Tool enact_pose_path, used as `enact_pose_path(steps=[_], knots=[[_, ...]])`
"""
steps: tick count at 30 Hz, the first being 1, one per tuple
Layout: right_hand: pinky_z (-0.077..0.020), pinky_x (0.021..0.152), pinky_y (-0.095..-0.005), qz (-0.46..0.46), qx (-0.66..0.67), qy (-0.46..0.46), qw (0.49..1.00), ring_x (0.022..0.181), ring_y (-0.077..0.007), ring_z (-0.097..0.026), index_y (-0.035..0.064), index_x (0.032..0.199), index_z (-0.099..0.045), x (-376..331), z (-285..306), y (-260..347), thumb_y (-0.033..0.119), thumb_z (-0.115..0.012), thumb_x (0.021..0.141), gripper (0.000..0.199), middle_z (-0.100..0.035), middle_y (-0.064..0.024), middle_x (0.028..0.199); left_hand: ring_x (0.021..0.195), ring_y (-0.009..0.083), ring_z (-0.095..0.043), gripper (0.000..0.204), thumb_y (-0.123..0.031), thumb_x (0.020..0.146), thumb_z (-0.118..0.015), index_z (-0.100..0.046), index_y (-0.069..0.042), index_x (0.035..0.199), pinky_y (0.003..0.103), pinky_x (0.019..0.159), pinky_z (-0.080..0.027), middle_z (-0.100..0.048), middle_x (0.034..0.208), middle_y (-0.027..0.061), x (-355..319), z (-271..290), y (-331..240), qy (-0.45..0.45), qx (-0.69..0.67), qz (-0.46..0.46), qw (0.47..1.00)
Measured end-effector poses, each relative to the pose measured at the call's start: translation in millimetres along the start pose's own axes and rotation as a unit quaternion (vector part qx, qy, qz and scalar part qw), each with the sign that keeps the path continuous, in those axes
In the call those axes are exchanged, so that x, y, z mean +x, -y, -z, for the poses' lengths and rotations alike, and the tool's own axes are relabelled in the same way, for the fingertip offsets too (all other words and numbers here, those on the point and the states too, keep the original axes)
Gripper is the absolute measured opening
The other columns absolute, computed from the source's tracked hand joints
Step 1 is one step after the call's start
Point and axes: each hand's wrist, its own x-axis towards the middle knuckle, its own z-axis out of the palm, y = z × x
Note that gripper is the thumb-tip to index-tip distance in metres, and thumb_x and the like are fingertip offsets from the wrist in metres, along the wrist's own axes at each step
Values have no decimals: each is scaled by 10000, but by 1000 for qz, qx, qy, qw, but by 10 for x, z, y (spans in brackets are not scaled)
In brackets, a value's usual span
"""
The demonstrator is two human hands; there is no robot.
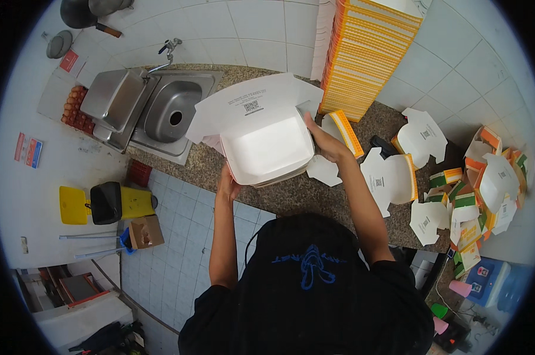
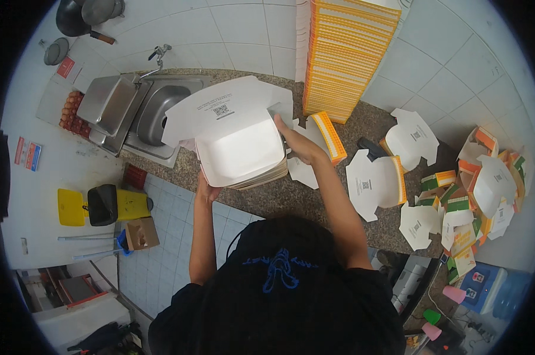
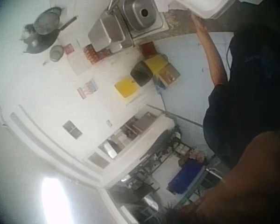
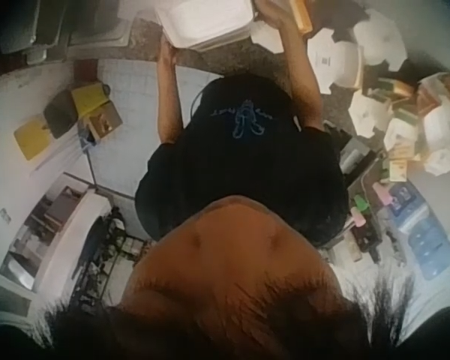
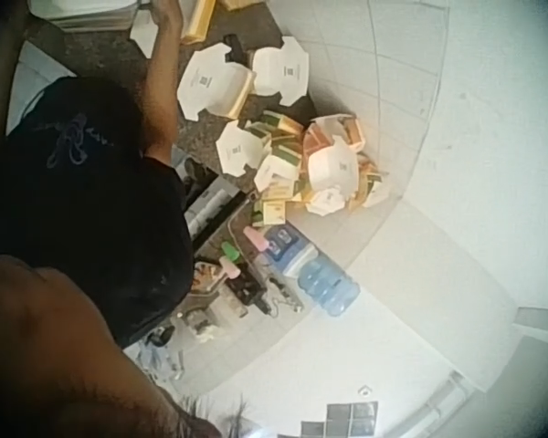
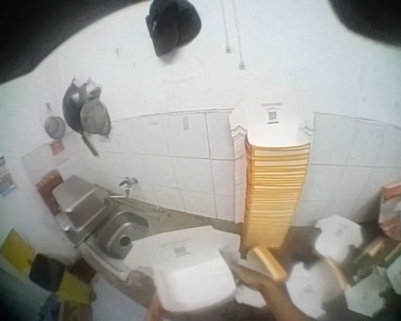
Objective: Assembling cardboard takeout boxes and stacking them on a counter.
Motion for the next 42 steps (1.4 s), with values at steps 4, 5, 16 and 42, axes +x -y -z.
enact_pose_path(steps=[4,5,16,42], knots=[[-271,1112,-579,10,34,6,999,1413,-378,-313,35,1541,-288,-20,-70,-22,780,-384,886,996,-333,-222,1546,1283,282,-536,659,-530,1003,-438,-377,-83,1484,457,1033,-496,-501,1437,124,-37,-5,-51,-9,-8,-1,1000],[-271,1112,-579,8,35,6,999,1413,-378,-313,35,1541,-288,-17,-60,-13,780,-384,886,996,-333,-222,1546,1283,285,-536,656,-524,1008,-431,-368,-80,1487,452,1033,-499,-499,1437,127,-44,1,-61,-5,-9,-5,1000],[-394,1070,-481,45,-63,-57,995,1376,-353,-416,-52,1461,-390,-78,133,-194,704,-323,956,912,-413,-256,1488,1289,232,-523,771,-649,998,-302,-347,-64,1499,375,1036,-491,-499,1436,106,-91,-53,-104,9,14,-21,1000],[-487,702,-304,67,-338,-460,819,750,-131,-620,-37,1022,-704,-2141,2545,-1124,241,-713,890,308,-711,-109,871,1294,293,-504,524,-285,910,-695,-530,-57,1351,462,1075,-402,-472,1443,179,-687,-728,-650,-116,325,-391,853]])
